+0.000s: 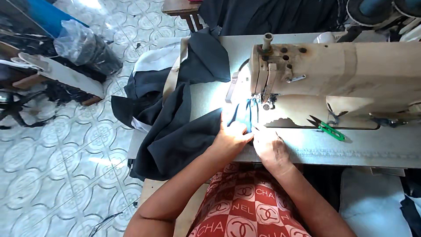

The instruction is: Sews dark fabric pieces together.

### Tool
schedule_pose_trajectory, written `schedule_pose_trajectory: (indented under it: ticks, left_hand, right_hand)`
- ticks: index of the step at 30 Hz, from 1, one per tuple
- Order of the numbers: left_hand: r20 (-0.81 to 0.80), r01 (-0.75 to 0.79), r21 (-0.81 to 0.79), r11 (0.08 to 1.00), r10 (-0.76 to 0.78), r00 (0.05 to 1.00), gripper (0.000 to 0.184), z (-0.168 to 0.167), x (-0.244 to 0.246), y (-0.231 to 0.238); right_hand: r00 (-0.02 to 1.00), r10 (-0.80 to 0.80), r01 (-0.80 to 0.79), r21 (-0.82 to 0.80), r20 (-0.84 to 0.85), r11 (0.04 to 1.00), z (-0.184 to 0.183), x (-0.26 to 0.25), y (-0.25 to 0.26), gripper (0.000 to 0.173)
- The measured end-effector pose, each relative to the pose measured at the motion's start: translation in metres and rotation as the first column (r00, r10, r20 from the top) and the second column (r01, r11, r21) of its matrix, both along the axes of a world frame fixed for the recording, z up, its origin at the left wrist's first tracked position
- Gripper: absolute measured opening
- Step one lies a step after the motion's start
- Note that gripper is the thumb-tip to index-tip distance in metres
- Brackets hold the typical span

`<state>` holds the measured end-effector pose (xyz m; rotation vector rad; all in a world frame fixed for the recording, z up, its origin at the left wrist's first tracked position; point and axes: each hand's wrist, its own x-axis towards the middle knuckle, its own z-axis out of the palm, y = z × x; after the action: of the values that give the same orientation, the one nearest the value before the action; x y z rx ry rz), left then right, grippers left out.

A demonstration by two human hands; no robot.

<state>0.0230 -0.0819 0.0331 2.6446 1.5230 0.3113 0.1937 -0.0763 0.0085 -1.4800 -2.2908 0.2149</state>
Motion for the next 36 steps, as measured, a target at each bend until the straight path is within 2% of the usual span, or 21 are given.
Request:
schedule_pose_trajectory:
  ticks: [6,13,17,20,22,23,24,27,28,30,31,33,35,36]
  left_hand:
    - [-0.007,-0.026,0.012,1.000,0.026,1.000,0.033,0.000,0.000,0.009]
    - [0.071,-0.053,0.022,0.998,0.052,0.996,0.029,-0.003,-0.003,0.042]
    - [0.114,-0.070,0.024,0.997,0.067,0.991,0.031,-0.008,-0.005,0.048]
    - [0.049,-0.077,0.081,0.994,0.073,0.996,0.034,-0.007,-0.009,0.037]
    - [-0.083,-0.175,0.024,0.984,0.176,0.981,0.045,0.012,-0.014,0.012]
    - [-0.092,-0.252,0.035,0.967,0.254,0.963,0.056,0.019,-0.020,-0.004]
    - [-0.075,-0.335,0.066,0.940,0.340,0.938,0.066,0.023,-0.028,-0.021]
    - [-0.131,-0.594,0.117,0.796,0.605,0.785,0.111,0.033,-0.066,-0.068]
    - [-0.149,-0.671,0.089,0.736,0.676,0.722,0.114,0.036,-0.080,-0.081]
    - [-0.143,-0.750,-0.024,0.661,0.740,0.657,0.107,0.044,-0.105,-0.098]
    - [-0.120,-0.746,-0.126,0.654,0.736,0.666,0.100,0.050,-0.116,-0.105]
    - [0.044,-0.592,-0.351,0.726,0.644,0.764,0.084,0.066,-0.141,-0.113]
    - [0.248,-0.403,-0.427,0.809,0.533,0.809,0.075,0.082,-0.165,-0.111]
    - [0.289,-0.366,-0.435,0.823,0.513,0.808,0.074,0.092,-0.176,-0.105]
  right_hand:
    - [0.999,-0.041,0.039,0.066,0.026,0.997,0.002,-0.006,0.013,0.022]
    - [0.997,-0.077,0.075,-0.055,-0.030,0.996,0.007,-0.016,0.044,0.028]
    - [0.997,-0.028,0.032,0.055,-0.067,0.998,0.001,-0.016,0.054,0.021]
    - [0.997,-0.006,0.005,-0.012,-0.080,1.000,-0.001,-0.008,0.050,0.028]
    - [0.985,-0.145,0.129,-0.154,-0.094,0.980,0.004,-0.006,0.040,0.046]
    - [0.974,-0.210,0.189,-0.215,-0.081,0.958,0.006,-0.006,0.035,0.057]
    - [0.969,-0.237,0.219,-0.218,-0.062,0.951,0.002,-0.006,0.031,0.059]
    - [0.975,-0.217,0.199,-0.247,-0.049,0.948,-0.002,-0.006,0.034,0.035]
    - [0.974,-0.212,0.185,-0.271,-0.077,0.945,0.002,-0.007,0.038,0.028]
    - [0.953,-0.218,0.144,-0.319,-0.211,0.937,0.009,-0.006,0.048,0.025]
    - [0.924,-0.226,0.114,-0.343,-0.307,0.933,0.011,-0.006,0.052,0.027]
    - [0.831,-0.251,0.059,-0.370,-0.496,0.927,0.011,-0.005,0.058,0.033]
    - [0.747,-0.280,0.030,-0.390,-0.603,0.921,0.010,-0.003,0.061,0.033]
    - [0.715,-0.278,0.001,-0.397,-0.642,0.918,0.011,-0.001,0.060,0.031]
